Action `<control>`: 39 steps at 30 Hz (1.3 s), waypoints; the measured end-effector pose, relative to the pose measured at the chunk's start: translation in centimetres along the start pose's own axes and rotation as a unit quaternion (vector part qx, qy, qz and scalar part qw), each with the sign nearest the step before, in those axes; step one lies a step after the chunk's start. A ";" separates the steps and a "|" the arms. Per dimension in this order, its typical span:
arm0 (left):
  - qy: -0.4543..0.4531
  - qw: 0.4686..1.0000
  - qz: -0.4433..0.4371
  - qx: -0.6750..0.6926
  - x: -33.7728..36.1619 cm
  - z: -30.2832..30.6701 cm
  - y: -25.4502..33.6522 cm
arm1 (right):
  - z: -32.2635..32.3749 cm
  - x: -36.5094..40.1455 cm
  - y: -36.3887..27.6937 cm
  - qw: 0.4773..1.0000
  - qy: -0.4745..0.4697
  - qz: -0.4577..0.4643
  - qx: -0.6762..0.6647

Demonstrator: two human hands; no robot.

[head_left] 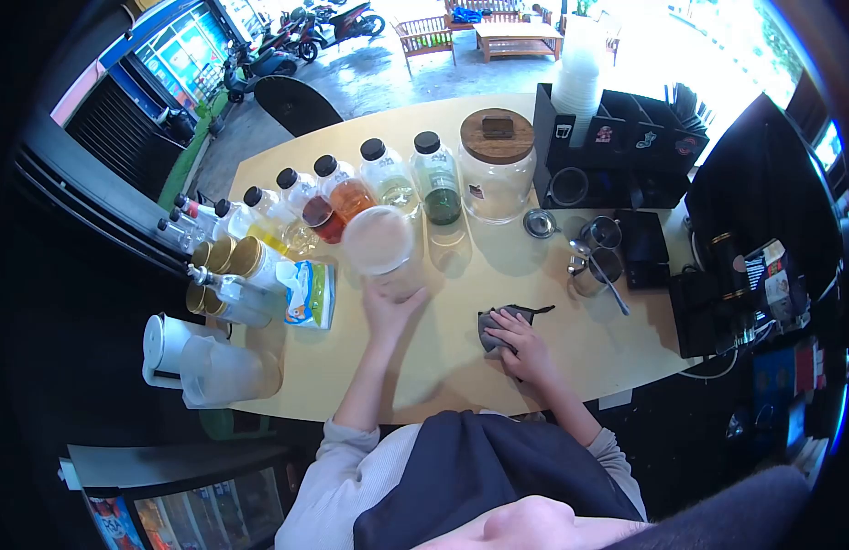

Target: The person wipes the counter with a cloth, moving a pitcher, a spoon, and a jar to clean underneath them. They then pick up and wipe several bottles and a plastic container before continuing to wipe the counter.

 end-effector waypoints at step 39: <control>-0.079 0.985 -0.150 0.030 0.9 -11.2 5.1 | 0.8 -10.8 6.6 0.992 0.073 -0.040 0.096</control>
Point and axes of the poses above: each hand's wrist, its own x-axis away from the middle knuckle, its own z-axis out of the back of the hand, y = z × x, the point moved 8 cm from there along -x, towards the middle knuckle, and after that the axes turned 5 degrees about z, right-handed, at the moved point
